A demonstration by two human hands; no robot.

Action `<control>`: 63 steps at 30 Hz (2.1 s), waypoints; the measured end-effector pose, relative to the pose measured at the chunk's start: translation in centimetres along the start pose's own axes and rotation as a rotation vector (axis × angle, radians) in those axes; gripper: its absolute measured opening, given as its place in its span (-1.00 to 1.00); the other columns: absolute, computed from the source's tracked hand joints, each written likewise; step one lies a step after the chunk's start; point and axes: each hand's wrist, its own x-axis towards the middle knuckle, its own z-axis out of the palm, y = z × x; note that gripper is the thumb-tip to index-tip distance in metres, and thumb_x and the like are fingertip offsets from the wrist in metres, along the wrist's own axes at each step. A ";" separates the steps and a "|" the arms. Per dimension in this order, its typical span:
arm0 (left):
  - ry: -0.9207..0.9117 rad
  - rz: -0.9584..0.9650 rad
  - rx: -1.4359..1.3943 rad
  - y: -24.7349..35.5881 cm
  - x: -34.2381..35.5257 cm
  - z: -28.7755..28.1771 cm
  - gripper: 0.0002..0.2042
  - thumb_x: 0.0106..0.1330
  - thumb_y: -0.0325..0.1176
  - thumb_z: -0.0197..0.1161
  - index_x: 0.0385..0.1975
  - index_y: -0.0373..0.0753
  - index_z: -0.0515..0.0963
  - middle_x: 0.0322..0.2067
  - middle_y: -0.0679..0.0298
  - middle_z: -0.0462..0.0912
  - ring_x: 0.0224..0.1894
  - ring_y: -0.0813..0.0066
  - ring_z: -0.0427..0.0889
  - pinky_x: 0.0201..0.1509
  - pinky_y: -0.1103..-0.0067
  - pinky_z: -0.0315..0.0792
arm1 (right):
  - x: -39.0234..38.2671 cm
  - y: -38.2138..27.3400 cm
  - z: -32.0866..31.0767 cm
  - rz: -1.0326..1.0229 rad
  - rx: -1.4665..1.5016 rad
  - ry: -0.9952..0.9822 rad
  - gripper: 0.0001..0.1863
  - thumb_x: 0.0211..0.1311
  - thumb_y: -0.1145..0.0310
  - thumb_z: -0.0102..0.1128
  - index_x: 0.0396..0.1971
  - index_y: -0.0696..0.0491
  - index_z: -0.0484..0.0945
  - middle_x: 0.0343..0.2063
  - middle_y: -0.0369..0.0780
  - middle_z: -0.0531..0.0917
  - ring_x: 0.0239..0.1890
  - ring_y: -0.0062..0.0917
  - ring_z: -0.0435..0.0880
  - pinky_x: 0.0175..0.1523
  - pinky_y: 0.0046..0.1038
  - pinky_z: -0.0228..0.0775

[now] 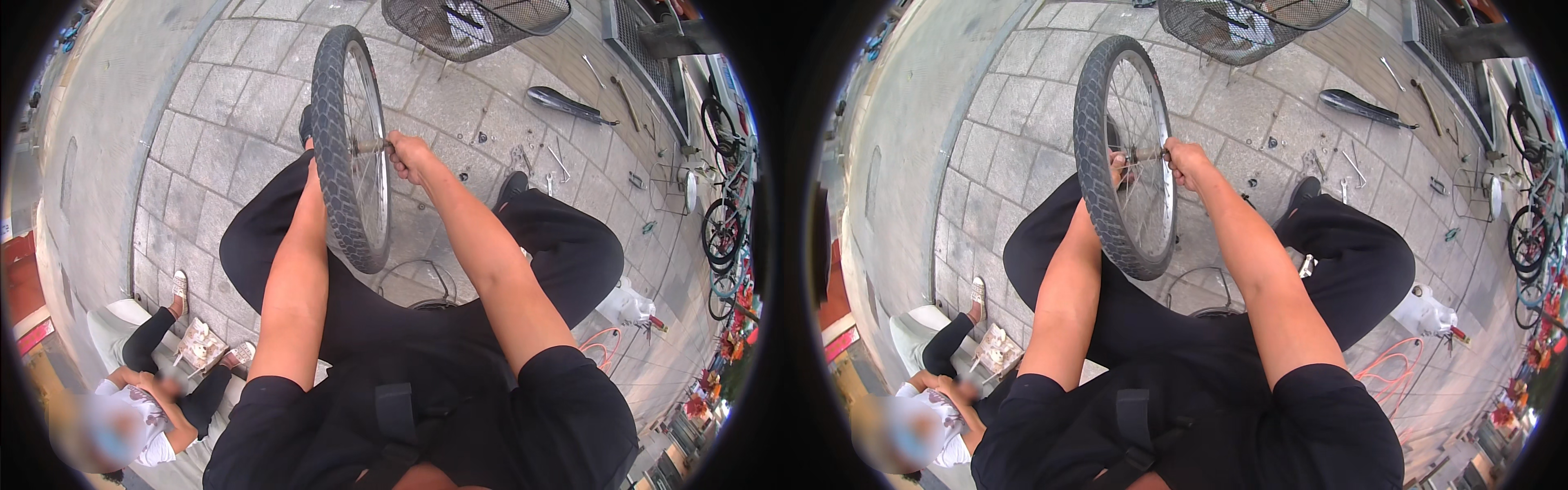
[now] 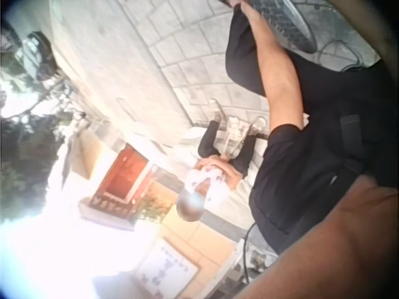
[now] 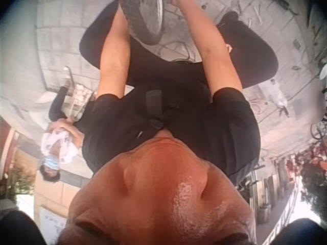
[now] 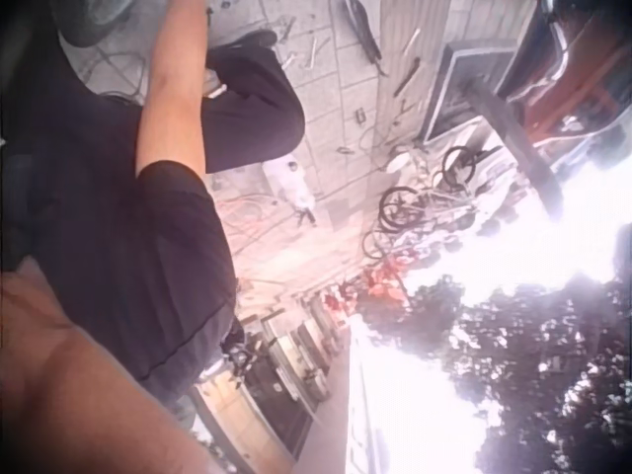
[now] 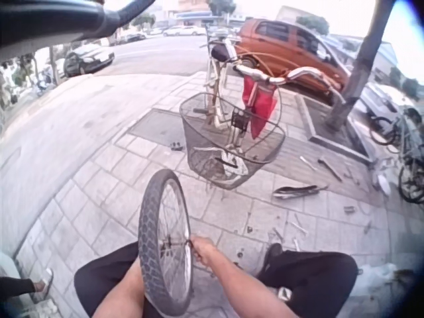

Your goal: The person sits on the ground and works on a bicycle wheel, using a wrench and pliers to adjust the hub and spokes. The wheel is rotated and inspected repeatedly during the process.

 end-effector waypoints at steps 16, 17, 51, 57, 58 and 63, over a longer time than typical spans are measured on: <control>0.199 -0.231 -0.029 -2.7 0.7 -1.0 -0.48 0.51 -0.03 -0.16 0.24 -0.24 0.50 0.13 0.11 0.63 0.14 0.15 0.60 0.19 0.27 0.44 | -17.2 -4.4 -5.8 -0.577 -0.652 -0.065 -0.29 0.36 -0.24 0.17 -0.01 0.23 0.64 -0.40 -0.22 0.64 -0.41 -0.55 0.61 -0.36 -0.44 0.49; 0.230 -0.242 -0.024 -3.2 1.2 -2.3 -0.53 0.50 -0.10 -0.10 0.20 -0.26 0.53 0.10 0.13 0.66 0.10 0.18 0.63 0.12 0.28 0.48 | -19.3 -3.8 -4.5 -0.732 -0.696 -0.124 -0.23 0.32 -0.28 0.19 0.06 0.24 0.61 -0.33 -0.16 0.66 -0.31 -0.46 0.65 -0.24 -0.37 0.54; 0.517 0.711 1.135 22.3 -12.5 2.6 -0.27 0.57 0.17 -0.11 0.27 -0.52 0.45 0.26 -0.11 0.54 0.36 0.09 0.46 0.43 0.41 0.27 | -34.5 4.9 -35.4 -0.634 -0.590 0.934 -0.51 0.24 0.05 0.31 -0.19 0.26 0.68 -0.22 -0.01 0.77 -0.15 -0.28 0.79 0.00 -0.23 0.60; 0.461 0.636 1.140 23.4 -11.7 4.2 -0.16 0.52 0.30 -0.12 0.32 -0.52 0.40 0.34 -0.18 0.43 0.38 0.02 0.42 0.47 0.38 0.22 | -21.8 36.9 -37.3 -0.050 -0.058 0.969 -0.57 0.26 0.15 0.22 -0.11 0.23 0.70 -0.26 0.05 0.77 -0.12 -0.24 0.78 0.06 -0.29 0.56; 0.463 0.627 1.156 23.6 -12.8 4.0 -0.14 0.52 0.32 -0.12 0.33 -0.52 0.38 0.36 -0.18 0.40 0.39 0.01 0.40 0.48 0.37 0.21 | -21.4 39.3 -34.4 0.088 0.000 0.843 -0.60 0.25 0.15 0.21 -0.20 0.23 0.70 -0.45 -0.02 0.75 -0.38 -0.30 0.77 -0.13 -0.28 0.61; 0.154 0.604 1.178 25.2 -12.8 1.4 -0.14 0.46 0.30 0.07 0.41 -0.45 0.29 0.28 -0.02 0.47 0.31 0.18 0.43 0.42 0.42 0.23 | -16.6 50.1 -22.8 0.253 0.140 0.547 -0.65 0.20 0.22 0.17 -0.37 0.24 0.70 -0.55 -0.07 0.73 -0.58 -0.37 0.71 -0.45 -0.30 0.58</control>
